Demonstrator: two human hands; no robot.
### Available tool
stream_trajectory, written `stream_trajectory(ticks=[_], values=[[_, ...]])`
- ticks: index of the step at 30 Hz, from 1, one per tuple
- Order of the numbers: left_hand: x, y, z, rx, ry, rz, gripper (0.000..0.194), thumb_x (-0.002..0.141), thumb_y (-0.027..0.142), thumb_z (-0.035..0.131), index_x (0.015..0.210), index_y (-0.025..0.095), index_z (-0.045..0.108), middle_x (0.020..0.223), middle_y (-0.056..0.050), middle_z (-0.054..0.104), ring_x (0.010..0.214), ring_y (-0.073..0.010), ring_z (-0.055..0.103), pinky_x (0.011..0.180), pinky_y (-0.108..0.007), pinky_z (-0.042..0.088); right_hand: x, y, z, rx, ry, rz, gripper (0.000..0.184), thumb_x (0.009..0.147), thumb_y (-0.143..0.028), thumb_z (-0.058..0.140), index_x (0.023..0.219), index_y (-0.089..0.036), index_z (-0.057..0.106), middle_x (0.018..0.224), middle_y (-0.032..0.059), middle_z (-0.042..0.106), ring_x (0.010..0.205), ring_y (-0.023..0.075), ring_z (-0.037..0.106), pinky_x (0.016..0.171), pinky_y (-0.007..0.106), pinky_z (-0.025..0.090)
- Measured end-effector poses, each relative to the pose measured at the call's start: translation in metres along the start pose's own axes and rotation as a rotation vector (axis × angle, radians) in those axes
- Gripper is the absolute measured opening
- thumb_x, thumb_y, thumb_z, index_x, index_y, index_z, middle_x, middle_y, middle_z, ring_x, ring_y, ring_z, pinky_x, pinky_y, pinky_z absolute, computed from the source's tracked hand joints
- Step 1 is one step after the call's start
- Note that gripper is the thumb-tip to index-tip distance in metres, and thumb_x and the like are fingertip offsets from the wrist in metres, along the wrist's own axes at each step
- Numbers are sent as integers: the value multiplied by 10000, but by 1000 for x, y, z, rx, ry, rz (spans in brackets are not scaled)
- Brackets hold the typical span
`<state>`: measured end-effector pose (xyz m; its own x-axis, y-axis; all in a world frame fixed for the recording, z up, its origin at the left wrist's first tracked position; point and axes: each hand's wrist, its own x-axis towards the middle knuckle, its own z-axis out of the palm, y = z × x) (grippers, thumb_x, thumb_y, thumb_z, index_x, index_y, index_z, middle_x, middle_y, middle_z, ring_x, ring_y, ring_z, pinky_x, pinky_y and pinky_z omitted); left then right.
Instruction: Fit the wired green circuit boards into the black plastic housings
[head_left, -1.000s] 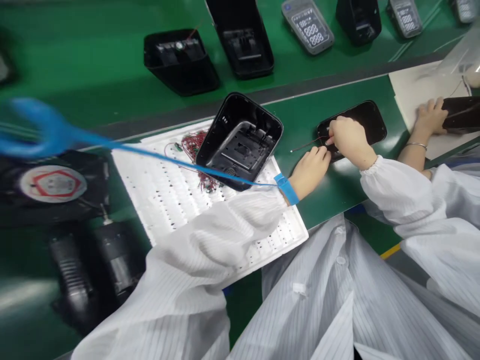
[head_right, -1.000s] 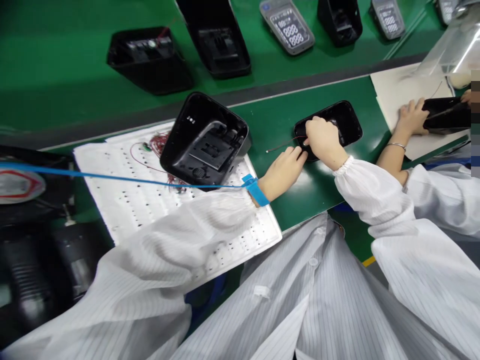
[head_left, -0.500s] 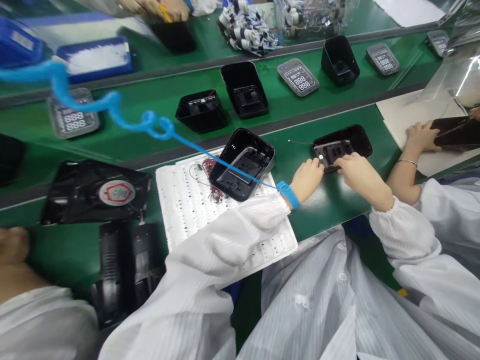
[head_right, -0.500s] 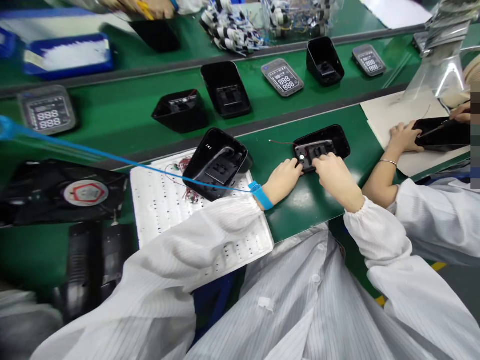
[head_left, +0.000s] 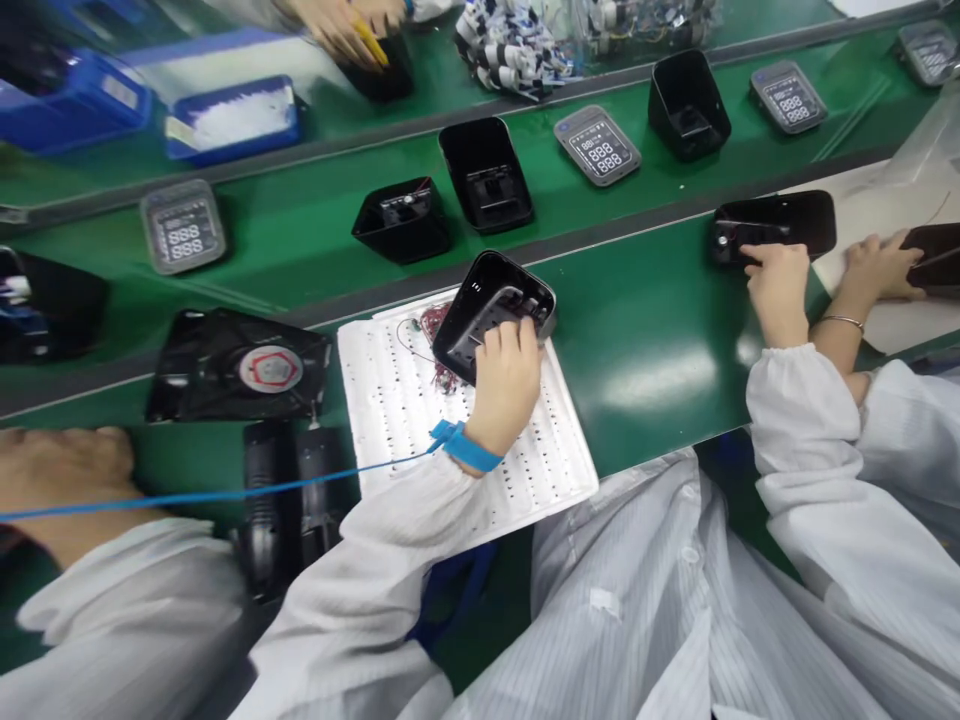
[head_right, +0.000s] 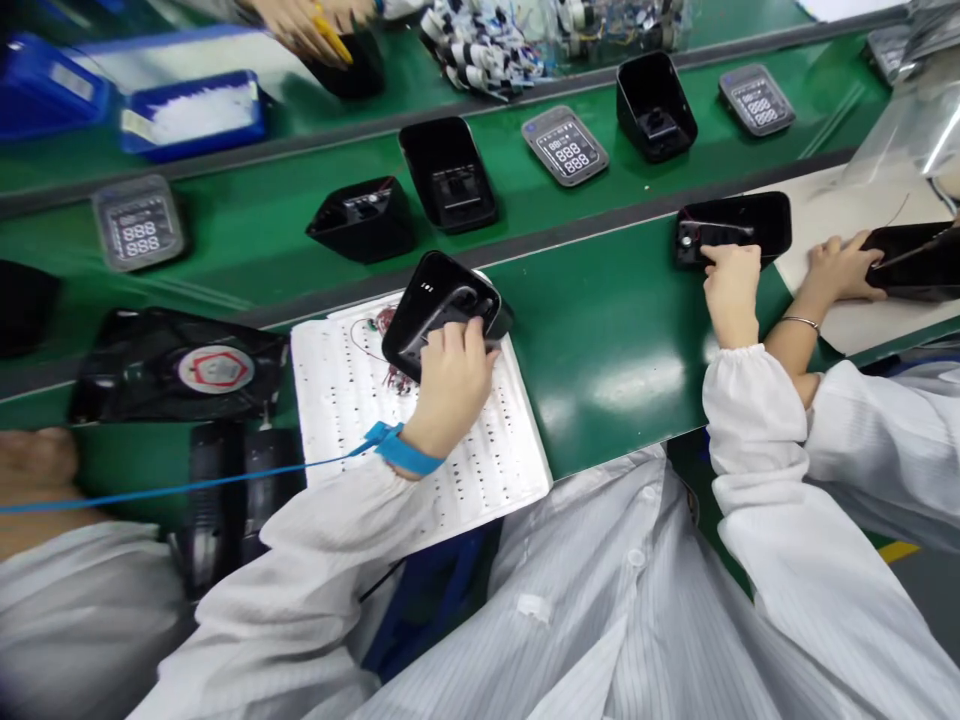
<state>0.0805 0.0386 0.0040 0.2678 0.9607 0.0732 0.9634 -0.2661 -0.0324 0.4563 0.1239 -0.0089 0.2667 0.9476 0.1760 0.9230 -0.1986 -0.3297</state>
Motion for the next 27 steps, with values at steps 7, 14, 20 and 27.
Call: stream_trajectory(ticks=[7,14,20,27], values=[[20,38,-8,-89,-81,257,268,1044,209,375,1151,130,608,1104,-157,661,1079,-318,583,864,-442,487,-54,-77,-21,353,-108,-277,545,1013,-448,480,1522,-253,490,1469,104,590,1322,288,582,1060,440,493],[42,89,-4,-179,-43,529,380,1057,140,259,1231,163,596,1219,-86,656,1203,-249,581,970,-368,477,-66,-99,5,171,-212,-274,495,946,-213,384,1399,-193,583,1411,116,632,1285,275,598,1070,436,476],[67,12,-10,-233,-23,312,453,1037,339,528,1455,181,452,1469,-110,541,1391,-261,466,1163,-420,366,-52,-72,13,87,-70,-175,462,916,-147,307,1176,-168,689,1193,162,708,1132,295,644,1001,449,484],[139,-129,-1,-230,14,-53,473,1079,343,391,1473,81,385,1582,-163,376,1439,-288,335,1214,-530,272,-49,-143,10,-75,65,-337,359,998,-203,395,1256,-167,642,1524,214,451,1380,390,402,1078,586,384]])
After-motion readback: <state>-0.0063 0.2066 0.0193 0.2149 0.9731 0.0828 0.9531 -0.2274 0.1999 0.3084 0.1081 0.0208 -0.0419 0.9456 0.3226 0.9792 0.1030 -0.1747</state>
